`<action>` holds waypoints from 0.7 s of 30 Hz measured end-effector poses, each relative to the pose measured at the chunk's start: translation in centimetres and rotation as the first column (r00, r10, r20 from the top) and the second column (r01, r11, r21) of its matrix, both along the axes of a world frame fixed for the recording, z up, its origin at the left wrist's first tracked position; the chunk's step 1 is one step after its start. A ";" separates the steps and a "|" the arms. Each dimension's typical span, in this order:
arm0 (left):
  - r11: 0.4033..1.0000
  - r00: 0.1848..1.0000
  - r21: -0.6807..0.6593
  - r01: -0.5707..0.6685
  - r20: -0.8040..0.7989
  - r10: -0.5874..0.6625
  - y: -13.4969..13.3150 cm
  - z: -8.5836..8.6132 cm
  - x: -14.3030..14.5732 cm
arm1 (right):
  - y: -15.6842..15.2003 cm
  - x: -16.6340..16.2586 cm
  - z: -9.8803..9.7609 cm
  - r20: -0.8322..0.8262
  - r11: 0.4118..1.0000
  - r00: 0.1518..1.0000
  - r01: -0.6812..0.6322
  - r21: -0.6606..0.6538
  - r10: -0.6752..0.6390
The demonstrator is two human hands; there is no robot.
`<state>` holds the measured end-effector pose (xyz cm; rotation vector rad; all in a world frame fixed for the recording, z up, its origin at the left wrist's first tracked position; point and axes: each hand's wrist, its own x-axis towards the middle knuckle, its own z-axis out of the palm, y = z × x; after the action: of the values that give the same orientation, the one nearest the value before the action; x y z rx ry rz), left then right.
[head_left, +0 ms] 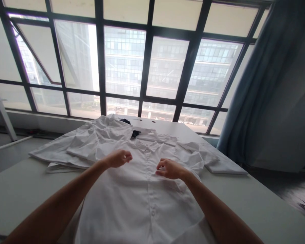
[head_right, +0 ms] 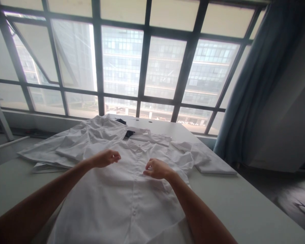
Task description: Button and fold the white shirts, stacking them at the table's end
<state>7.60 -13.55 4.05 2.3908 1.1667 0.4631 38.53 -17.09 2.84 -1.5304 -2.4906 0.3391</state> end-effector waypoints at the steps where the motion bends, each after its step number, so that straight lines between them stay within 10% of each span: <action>1: 0.991 0.999 0.125 0.042 -0.024 -0.039 -0.4 -1.0 1.7 | -0.1 -0.2 0.1 0.011 1.000 1.000 0.013 0.010 -0.013; 9: 0.874 0.950 0.394 0.284 -0.237 -0.202 -2.3 -4.9 6.6 | -0.7 -2.6 -1.5 -0.005 0.970 0.994 0.110 0.216 -0.111; 21: 0.852 0.920 0.359 0.381 -0.239 -0.311 -3.1 -4.9 7.3 | 1.9 -3.2 -3.7 -0.268 0.986 0.949 0.163 -0.034 -0.166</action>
<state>14.91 -16.69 -0.86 2.9727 0.7198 0.4082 35.38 -15.23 -0.89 -1.5653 -2.1415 0.4989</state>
